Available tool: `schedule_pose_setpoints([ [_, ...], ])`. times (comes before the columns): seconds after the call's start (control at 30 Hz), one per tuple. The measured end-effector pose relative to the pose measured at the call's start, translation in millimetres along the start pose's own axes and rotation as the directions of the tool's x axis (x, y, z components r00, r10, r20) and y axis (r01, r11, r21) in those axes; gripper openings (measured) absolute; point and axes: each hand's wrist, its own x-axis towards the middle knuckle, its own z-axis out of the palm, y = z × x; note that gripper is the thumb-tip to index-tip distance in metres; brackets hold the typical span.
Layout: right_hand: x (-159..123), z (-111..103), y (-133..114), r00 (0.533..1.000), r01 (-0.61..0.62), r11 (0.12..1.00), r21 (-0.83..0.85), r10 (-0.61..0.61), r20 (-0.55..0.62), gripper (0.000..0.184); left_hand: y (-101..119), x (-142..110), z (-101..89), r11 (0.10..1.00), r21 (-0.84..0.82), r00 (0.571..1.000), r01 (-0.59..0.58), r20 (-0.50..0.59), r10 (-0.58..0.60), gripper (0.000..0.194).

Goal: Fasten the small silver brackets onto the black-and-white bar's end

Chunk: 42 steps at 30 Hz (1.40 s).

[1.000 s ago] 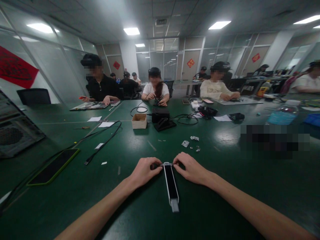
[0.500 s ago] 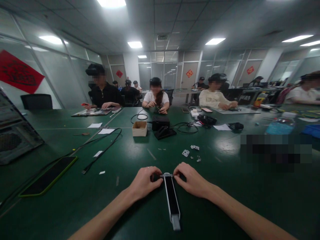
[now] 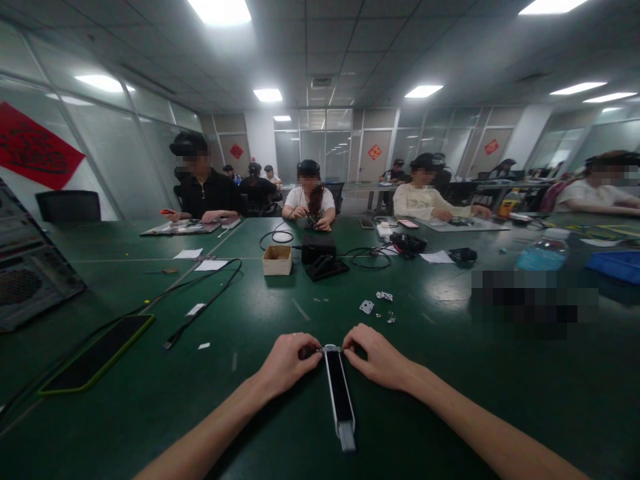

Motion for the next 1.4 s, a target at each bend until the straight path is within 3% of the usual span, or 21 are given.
schedule_pose_setpoints([
  [0.2,2,-21,6,0.998,0.046,0.994,-0.101,-0.049,-0.025,0.016,-3,0,-0.1,1.0,-0.025,1.0,-0.009,-0.006,0.009,0.022],
  [0.3,3,-45,33,0.987,-0.035,0.976,-0.217,0.0,-0.16,0.016,-4,0,-0.5,1.0,-0.025,1.0,-0.015,0.003,0.015,0.024],
  [0.4,0,-65,70,0.963,-0.19,0.934,-0.303,0.117,-0.243,0.018,-4,0,-0.7,0.999,-0.028,1.0,-0.015,0.005,0.015,0.024],
  [0.57,-8,-75,107,0.958,-0.278,0.884,-0.375,0.227,-0.174,0.018,-2,-1,-2.6,1.0,-0.028,1.0,-0.01,0.015,0.01,0.025],
  [0.73,-8,-72,109,0.971,-0.239,0.922,-0.304,0.223,-0.085,0.019,-2,-1,-3.8,0.999,-0.037,1.0,0.002,0.029,-0.001,0.026],
  [1.07,-7,-73,109,0.977,-0.211,0.926,-0.312,0.21,-0.038,0.021,-5,0,-1.2,0.999,-0.041,1.0,-0.013,0.012,0.014,0.026],
  [1.4,0,-75,102,0.9,-0.423,0.841,-0.337,0.433,-0.049,0.018,2,1,-4.8,1.0,-0.025,0.999,0.013,0.045,-0.012,0.031],
])
